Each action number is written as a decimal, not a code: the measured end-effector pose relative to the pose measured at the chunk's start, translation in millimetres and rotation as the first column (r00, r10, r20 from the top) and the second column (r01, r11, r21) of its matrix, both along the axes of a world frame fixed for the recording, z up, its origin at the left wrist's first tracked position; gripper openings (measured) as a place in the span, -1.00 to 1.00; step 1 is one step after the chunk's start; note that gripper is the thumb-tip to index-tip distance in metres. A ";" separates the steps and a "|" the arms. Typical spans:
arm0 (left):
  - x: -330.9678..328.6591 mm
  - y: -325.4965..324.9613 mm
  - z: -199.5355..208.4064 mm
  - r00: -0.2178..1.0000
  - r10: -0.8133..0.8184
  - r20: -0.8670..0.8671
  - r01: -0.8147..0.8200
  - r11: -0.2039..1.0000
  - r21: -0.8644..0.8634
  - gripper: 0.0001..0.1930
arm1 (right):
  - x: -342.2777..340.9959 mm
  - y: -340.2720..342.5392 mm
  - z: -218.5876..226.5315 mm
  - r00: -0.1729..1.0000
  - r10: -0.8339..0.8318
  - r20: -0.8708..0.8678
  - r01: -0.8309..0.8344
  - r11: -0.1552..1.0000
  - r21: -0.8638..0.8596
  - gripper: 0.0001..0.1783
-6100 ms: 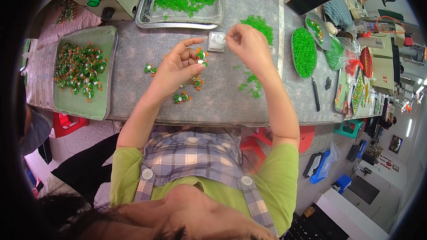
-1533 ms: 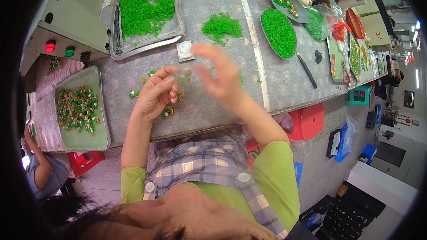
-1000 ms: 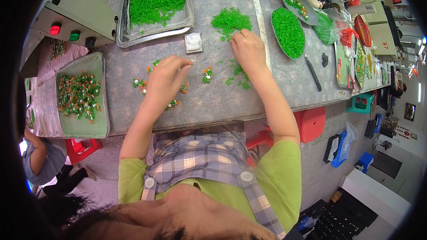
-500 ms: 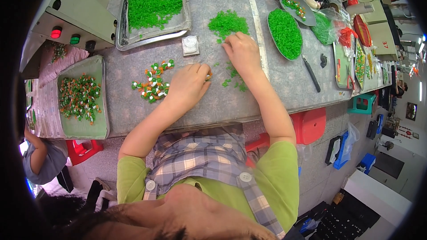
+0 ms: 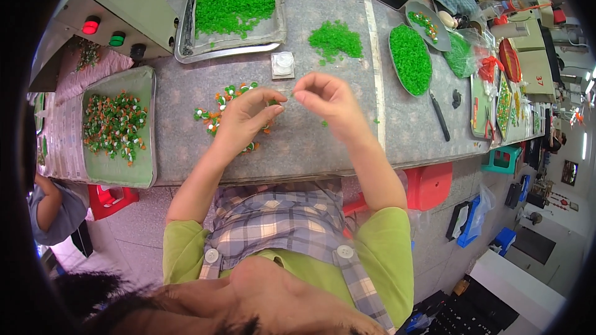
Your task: The person assembles small plastic Christmas tree-shaped figurines by attaching star-shaped components to them by hand.
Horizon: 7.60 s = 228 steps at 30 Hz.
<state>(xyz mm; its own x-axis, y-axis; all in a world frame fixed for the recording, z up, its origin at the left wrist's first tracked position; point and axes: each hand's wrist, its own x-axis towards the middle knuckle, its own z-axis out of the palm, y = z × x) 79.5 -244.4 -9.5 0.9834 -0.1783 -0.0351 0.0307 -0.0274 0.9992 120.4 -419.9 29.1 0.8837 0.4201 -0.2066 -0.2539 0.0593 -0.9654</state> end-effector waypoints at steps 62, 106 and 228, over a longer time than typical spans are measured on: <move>6.7 20.9 7.8 0.908 -0.283 -0.310 0.064 0.824 -0.563 -0.62 | 1.1 19.8 -3.8 0.980 0.100 0.172 -0.127 0.980 0.153 -0.88; -3.7 4.8 4.9 0.998 -0.020 -0.066 0.012 0.993 -0.121 -0.56 | -13.8 17.5 -10.3 0.999 0.044 0.026 -0.043 0.999 -0.025 -0.89; 6.2 21.9 3.3 0.974 -0.091 -0.208 -0.016 0.887 -0.462 -0.37 | 27.6 30.4 20.8 0.989 0.105 0.105 -0.079 0.970 -0.231 -0.88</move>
<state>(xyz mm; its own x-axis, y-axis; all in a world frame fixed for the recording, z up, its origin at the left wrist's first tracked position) 85.8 -222.5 -6.2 0.9525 -0.2638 -0.1523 0.2567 0.4261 0.8675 148.0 -389.5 49.9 0.8669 0.4548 -0.2042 -0.1343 -0.1815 -0.9742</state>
